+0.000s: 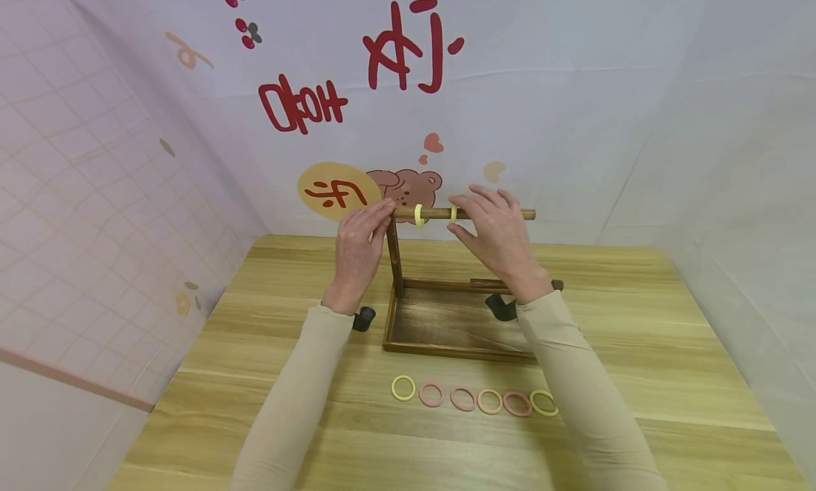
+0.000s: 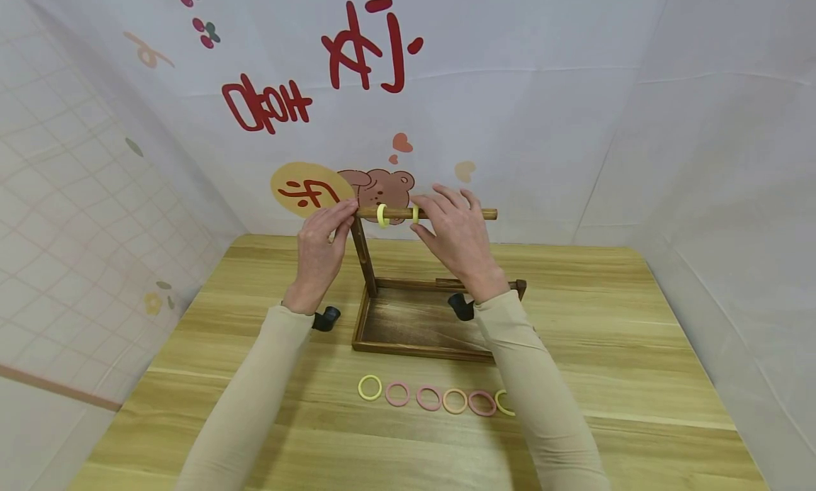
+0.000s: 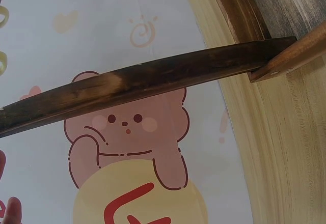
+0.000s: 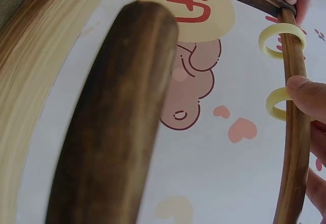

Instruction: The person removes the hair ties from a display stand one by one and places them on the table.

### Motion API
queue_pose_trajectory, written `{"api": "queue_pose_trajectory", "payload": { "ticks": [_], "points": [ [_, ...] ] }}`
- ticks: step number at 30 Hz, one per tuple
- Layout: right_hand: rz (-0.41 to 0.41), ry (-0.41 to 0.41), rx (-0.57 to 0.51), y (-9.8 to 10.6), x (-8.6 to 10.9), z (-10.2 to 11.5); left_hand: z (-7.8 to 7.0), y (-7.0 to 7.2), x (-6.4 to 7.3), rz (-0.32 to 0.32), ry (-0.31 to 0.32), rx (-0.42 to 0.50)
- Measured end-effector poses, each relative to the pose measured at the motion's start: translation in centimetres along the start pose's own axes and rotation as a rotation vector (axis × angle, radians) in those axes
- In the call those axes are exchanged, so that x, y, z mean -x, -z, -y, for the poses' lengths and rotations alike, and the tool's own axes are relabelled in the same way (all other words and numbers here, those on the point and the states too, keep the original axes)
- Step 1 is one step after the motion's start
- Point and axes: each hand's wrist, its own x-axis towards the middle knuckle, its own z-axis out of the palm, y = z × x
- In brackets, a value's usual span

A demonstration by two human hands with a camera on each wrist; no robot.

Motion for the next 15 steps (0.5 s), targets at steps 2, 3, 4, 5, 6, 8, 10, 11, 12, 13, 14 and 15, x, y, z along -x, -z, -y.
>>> {"api": "queue_pose_trajectory", "payload": {
  "ticks": [2, 3, 4, 5, 6, 8, 10, 11, 12, 13, 14, 15],
  "points": [
    [0.002, -0.002, -0.002, 0.09, 0.05, -0.03, -0.02, 0.01, 0.01, 0.0, -0.001, 0.0],
    [0.002, -0.002, -0.003, 0.13, 0.06, -0.05, -0.04, 0.03, 0.01, -0.001, -0.001, 0.0],
    [0.003, -0.003, -0.005, 0.18, 0.09, -0.07, -0.04, 0.03, 0.01, 0.0, -0.001, 0.0],
    [0.003, -0.002, -0.006, 0.21, 0.12, -0.1, -0.04, 0.03, 0.01, 0.0, -0.001, 0.0],
    [0.003, -0.002, -0.007, 0.25, 0.14, -0.12, -0.05, 0.04, 0.01, 0.001, -0.001, 0.0],
    [0.002, -0.003, -0.009, 0.34, 0.2, -0.18, -0.05, 0.05, 0.01, 0.002, -0.001, 0.0],
    [0.004, -0.005, -0.009, 0.42, 0.24, -0.23, -0.03, 0.04, 0.01, 0.003, 0.0, 0.0],
    [0.005, -0.005, -0.008, 0.45, 0.27, -0.26, -0.02, 0.04, 0.01, 0.004, 0.001, 0.0],
    [0.007, -0.007, -0.006, 0.48, 0.29, -0.29, -0.01, 0.04, 0.01, 0.005, 0.002, 0.0],
    [0.008, -0.01, -0.006, 0.49, 0.32, -0.31, -0.02, 0.05, 0.0, 0.006, 0.002, -0.001],
    [0.011, -0.011, -0.005, 0.5, 0.34, -0.34, -0.04, 0.07, -0.01, 0.006, 0.003, -0.001],
    [0.012, -0.012, -0.005, 0.53, 0.36, -0.35, -0.04, 0.08, -0.01, 0.007, 0.003, -0.001]
  ]
}}
